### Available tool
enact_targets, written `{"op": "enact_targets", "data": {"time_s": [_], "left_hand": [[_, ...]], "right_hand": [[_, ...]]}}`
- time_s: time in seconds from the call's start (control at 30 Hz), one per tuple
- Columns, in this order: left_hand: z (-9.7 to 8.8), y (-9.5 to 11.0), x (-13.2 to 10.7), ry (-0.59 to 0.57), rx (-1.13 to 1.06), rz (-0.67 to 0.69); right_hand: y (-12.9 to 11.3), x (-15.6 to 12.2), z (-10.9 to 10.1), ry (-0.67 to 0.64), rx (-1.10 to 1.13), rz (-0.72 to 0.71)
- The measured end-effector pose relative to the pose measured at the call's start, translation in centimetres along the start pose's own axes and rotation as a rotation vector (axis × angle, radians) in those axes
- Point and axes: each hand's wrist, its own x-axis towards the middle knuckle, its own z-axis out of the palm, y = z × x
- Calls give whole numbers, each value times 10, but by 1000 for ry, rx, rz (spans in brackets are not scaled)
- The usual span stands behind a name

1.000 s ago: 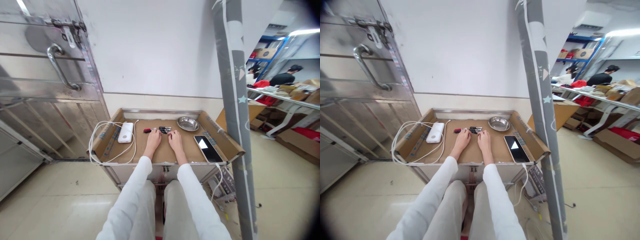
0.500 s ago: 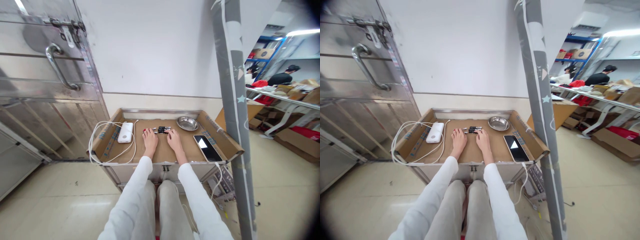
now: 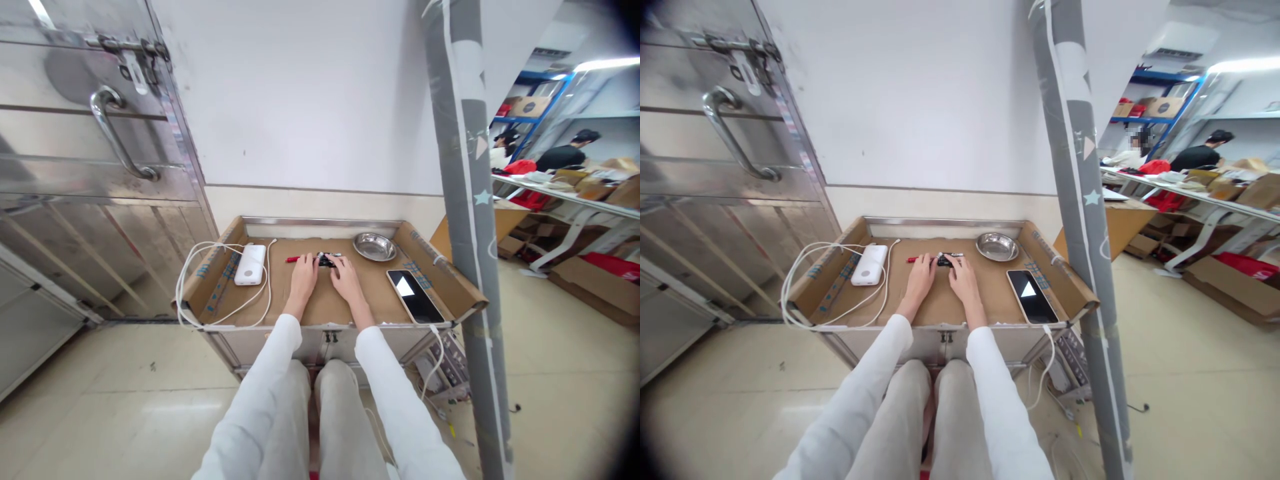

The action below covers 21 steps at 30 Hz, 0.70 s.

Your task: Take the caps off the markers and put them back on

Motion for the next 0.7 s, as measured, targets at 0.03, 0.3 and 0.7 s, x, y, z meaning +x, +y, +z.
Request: {"op": "enact_targets", "data": {"time_s": [0.03, 0.3, 0.7], "left_hand": [[-1, 0, 0, -20, -64, 38], [-6, 2, -3, -124, -358, 154], [2, 1, 1, 206, -476, 246]], "right_hand": [[-1, 0, -1, 19, 28, -11], [6, 0, 2, 33, 189, -39], [16, 1, 16, 1, 196, 15]]}}
